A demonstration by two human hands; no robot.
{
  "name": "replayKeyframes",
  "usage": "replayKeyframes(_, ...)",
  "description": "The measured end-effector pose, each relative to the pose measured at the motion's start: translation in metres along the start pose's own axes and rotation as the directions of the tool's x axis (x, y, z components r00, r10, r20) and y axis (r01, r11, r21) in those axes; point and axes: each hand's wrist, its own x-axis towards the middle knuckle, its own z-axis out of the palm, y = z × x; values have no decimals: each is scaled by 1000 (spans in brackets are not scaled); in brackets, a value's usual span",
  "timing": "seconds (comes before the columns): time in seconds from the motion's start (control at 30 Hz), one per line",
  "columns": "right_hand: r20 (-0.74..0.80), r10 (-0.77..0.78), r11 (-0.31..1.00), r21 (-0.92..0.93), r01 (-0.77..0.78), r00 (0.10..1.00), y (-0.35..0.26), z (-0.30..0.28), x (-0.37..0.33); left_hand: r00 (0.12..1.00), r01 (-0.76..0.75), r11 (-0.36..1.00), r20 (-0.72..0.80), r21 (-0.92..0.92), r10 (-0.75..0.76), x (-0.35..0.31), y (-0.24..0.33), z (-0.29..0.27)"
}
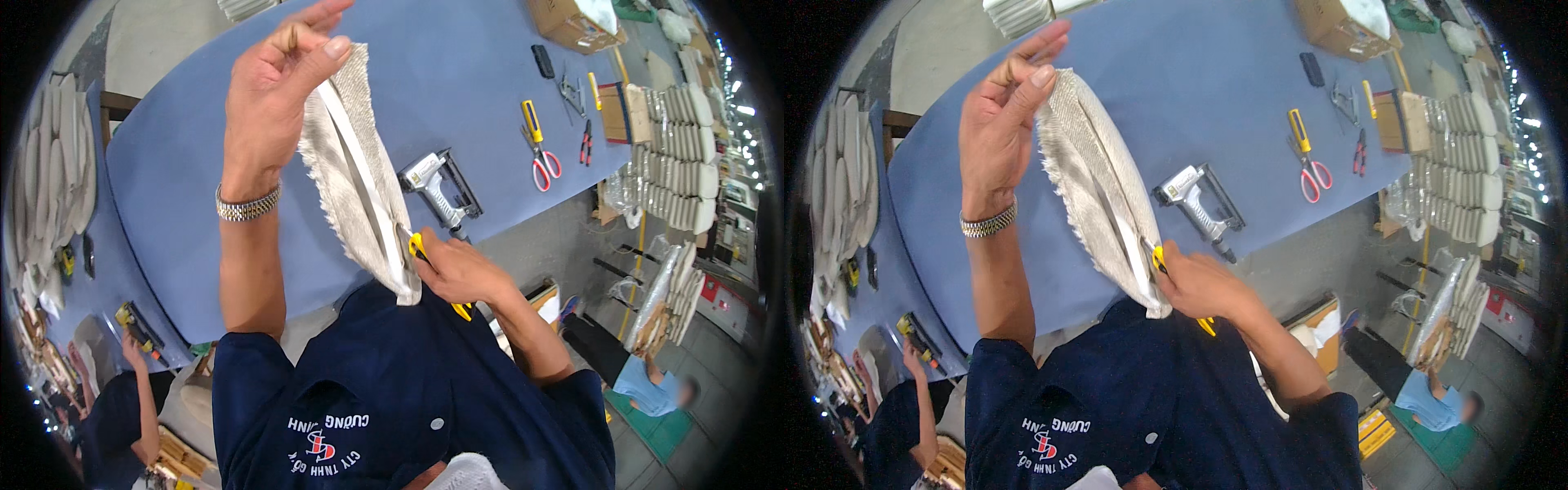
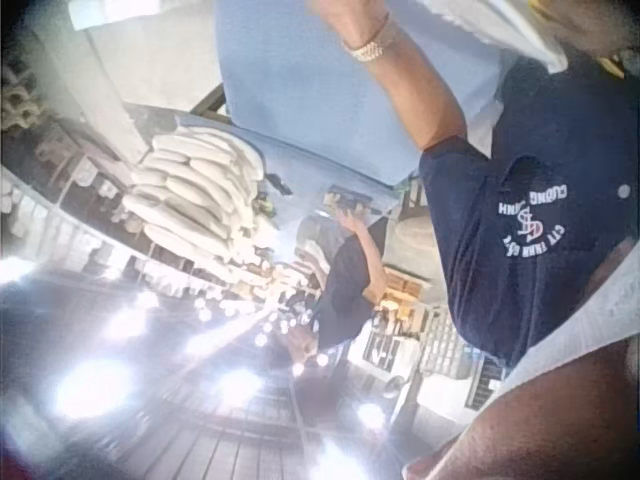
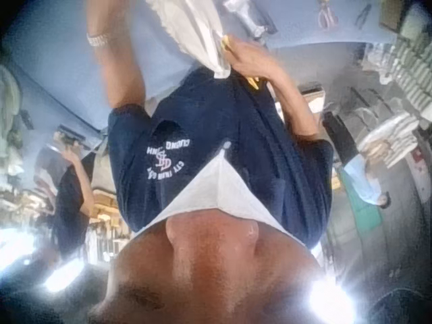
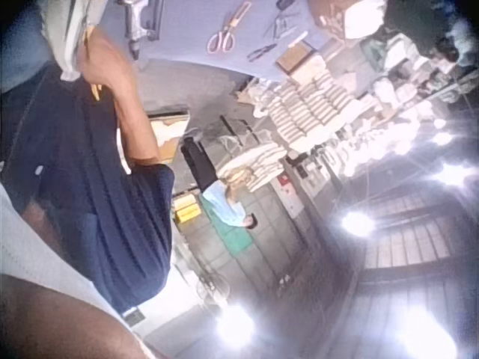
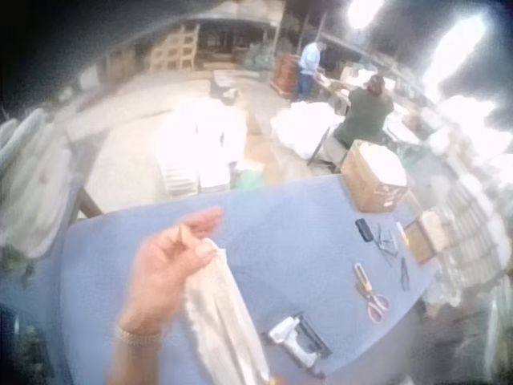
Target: The person staples fabric onto cushion cores using a pneumatic staple gun, trims excess fabric with a utility knife, and stacks the finished cushions. The person repeats this process for multiple cushion units on a blue worktable.
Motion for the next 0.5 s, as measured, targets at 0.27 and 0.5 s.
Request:
replayKeyframes(0.27,-64,-61,992,102,67,996,19,-10,-5,880,381,597,-476,706,2,-84,-15,46)
replayKeyframes(0.5,-152,-155,975,135,176,976,50,2,0,903,335,106,-287,936,-320,-130,-37,128)
